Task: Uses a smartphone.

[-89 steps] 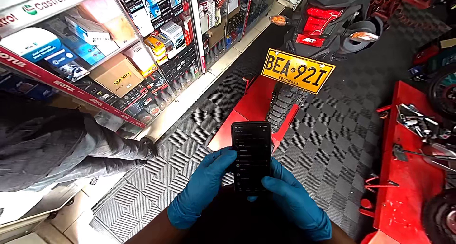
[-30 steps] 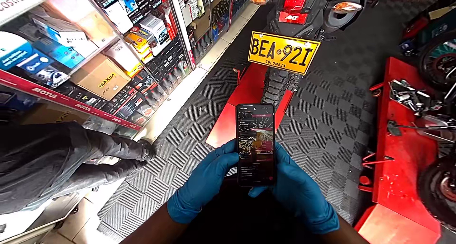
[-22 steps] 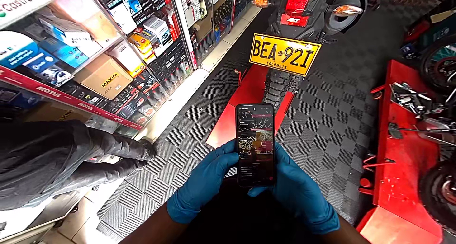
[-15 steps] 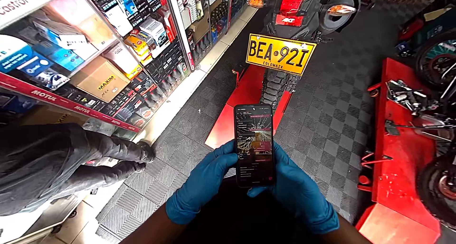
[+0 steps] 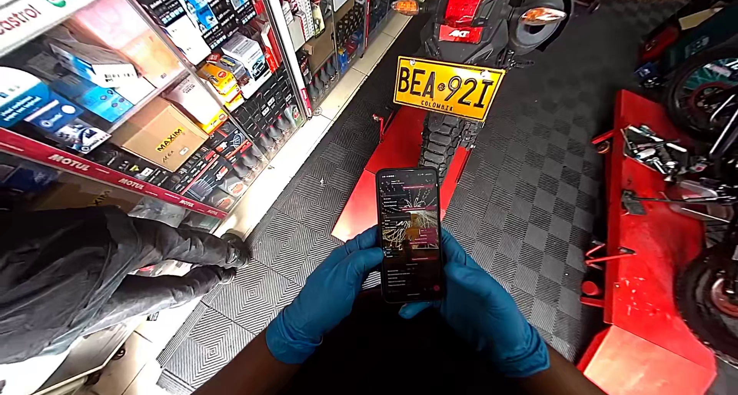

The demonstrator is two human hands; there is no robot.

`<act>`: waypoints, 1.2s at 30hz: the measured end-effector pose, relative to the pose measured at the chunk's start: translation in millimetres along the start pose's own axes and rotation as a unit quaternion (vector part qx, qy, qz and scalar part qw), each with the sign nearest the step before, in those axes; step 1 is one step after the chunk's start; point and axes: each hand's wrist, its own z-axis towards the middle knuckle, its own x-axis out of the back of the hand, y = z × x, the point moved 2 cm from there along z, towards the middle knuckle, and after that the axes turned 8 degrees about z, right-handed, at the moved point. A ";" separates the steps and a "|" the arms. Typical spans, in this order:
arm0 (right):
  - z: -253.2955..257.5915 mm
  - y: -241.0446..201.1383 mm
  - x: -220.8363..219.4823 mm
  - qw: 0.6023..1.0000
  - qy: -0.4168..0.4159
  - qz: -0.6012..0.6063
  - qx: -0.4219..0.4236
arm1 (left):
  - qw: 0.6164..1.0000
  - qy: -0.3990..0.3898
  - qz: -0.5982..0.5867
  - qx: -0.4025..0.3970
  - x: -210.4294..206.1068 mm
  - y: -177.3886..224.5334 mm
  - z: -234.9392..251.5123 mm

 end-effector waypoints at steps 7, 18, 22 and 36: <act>4.3 0.6 0.1 1.000 -0.010 0.007 -0.001 | 1.000 0.013 -0.001 -0.003 2.2 0.3 0.2; 12.5 1.3 3.3 1.000 -0.010 0.019 0.000 | 1.000 0.025 -0.009 0.003 6.6 1.0 1.9; 15.9 0.0 5.1 1.000 -0.015 0.017 0.002 | 0.999 0.032 -0.012 0.008 7.2 1.1 4.8; 23.8 -6.3 12.1 1.000 -0.016 0.019 0.004 | 0.999 0.031 0.014 -0.008 9.4 -2.4 16.3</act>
